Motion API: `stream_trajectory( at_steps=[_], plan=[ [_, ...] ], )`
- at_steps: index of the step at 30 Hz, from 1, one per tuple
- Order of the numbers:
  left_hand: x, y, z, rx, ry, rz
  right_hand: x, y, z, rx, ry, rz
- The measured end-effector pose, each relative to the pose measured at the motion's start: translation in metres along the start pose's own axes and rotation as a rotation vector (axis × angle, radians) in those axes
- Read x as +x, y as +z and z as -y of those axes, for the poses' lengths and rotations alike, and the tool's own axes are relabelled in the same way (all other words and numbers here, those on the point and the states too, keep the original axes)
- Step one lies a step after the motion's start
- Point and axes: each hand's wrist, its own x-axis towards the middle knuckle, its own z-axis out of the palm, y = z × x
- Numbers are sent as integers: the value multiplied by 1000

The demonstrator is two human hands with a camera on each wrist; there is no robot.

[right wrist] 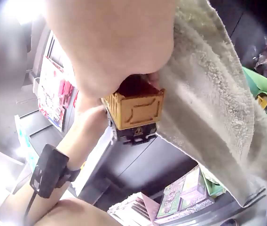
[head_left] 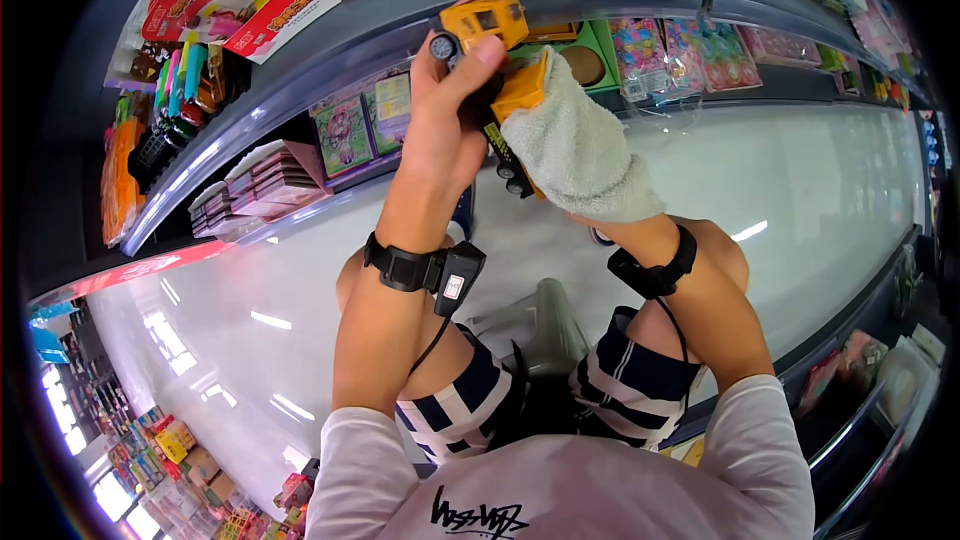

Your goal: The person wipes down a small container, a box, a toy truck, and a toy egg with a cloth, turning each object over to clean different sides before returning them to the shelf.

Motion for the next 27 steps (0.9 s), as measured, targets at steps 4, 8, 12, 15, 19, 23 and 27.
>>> stream_trajectory(
  at_steps=[4,8,12,15,19,23,27],
  plan=[
    [1,13,14,127,-2,-22,-39,24,-19,261,168,18],
    [3,10,31,212,94,-166,-22,11,-14,580,356,-12],
    [-1,11,24,231,253,-315,25,-16,2,150,141,291],
    [-5,7,8,107,187,-419,8,17,7,255,117,-149],
    [-11,0,2,201,268,-482,-3,29,5,476,22,-49],
    [-11,-18,-25,43,303,-499,27,16,7,343,-67,241],
    [-19,-22,-34,-76,316,-319,84,-62,30,310,72,1034]
  ],
)
